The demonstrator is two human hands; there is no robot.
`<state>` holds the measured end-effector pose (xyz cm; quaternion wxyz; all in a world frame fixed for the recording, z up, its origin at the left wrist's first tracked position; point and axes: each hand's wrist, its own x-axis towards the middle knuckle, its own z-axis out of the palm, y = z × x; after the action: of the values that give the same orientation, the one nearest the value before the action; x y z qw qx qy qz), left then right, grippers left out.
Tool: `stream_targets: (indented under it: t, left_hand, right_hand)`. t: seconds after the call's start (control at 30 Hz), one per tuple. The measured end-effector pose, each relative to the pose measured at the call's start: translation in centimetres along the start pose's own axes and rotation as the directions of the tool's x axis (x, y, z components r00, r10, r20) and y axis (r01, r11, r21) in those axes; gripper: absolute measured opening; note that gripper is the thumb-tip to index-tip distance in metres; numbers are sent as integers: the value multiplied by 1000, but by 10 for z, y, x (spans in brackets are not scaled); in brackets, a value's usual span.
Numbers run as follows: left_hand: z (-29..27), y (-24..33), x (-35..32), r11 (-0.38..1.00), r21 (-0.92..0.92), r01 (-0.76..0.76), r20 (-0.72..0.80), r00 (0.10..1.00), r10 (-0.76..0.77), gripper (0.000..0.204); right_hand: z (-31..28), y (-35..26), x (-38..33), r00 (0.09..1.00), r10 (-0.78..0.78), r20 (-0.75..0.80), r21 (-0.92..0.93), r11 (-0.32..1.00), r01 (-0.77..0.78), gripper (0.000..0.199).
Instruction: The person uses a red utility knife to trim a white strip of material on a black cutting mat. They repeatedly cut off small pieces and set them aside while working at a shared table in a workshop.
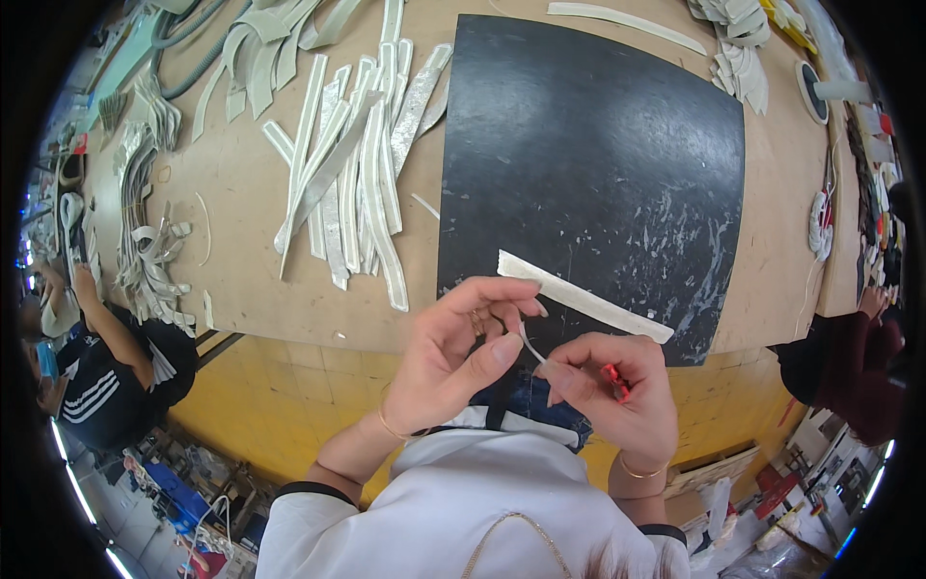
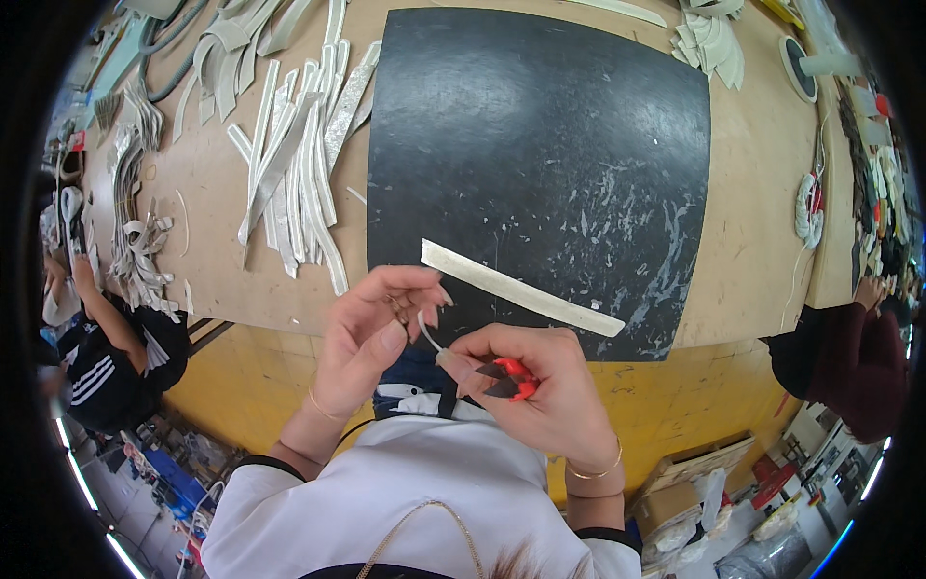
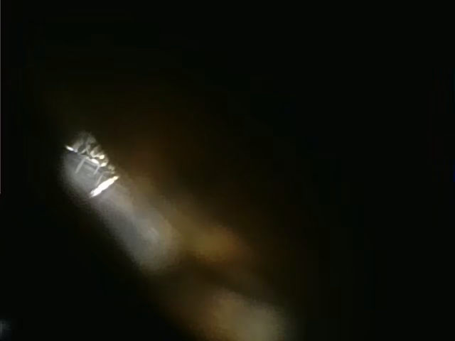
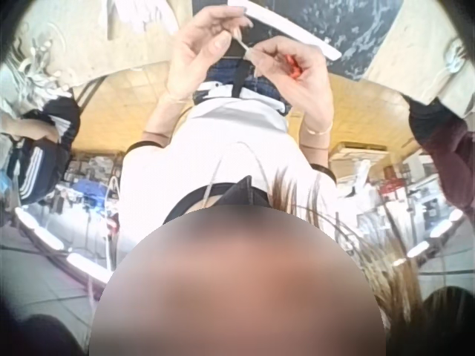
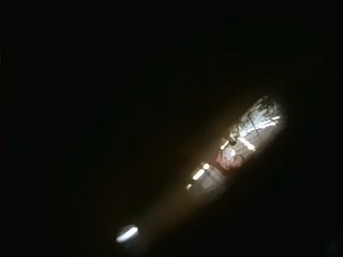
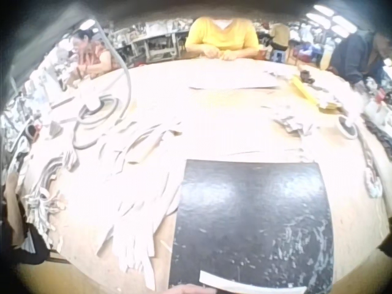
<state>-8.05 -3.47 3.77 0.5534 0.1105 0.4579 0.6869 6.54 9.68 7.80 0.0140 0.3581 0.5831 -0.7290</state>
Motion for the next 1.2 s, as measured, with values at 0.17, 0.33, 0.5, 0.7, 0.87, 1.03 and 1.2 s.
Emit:
stream_targets:
  t: [0.17,0.33,0.5,0.7,0.87,1.03,1.2]
  left_hand:
    - [-11,6,5,982,-89,166,152,977,-152,24]
    - [-18,2,7,992,-70,103,114,989,-94,17]
    - [-14,-4,16,538,816,-211,-105,861,497,13]
    - [-17,-13,30,248,964,-101,-63,815,576,16]
    - [-21,-23,38,443,887,-131,-170,800,576,17]
    - [-25,-19,33,286,949,-134,-49,832,553,14]
    - [-29,-22,36,282,947,-155,-46,802,595,18]
  right_hand:
    - [-4,-1,4,998,1,66,148,989,-11,9]
    - [-1,-3,9,999,34,21,93,995,-36,8]
    - [10,1,24,970,-41,-241,-328,944,-41,10]
    - [15,9,47,934,-168,-316,-507,862,-17,16]
    - [15,11,48,929,-115,-351,-493,866,-79,14]
    - [15,12,48,928,-90,-361,-431,899,-81,10]
    - [15,11,47,930,-89,-355,-448,890,-86,11]
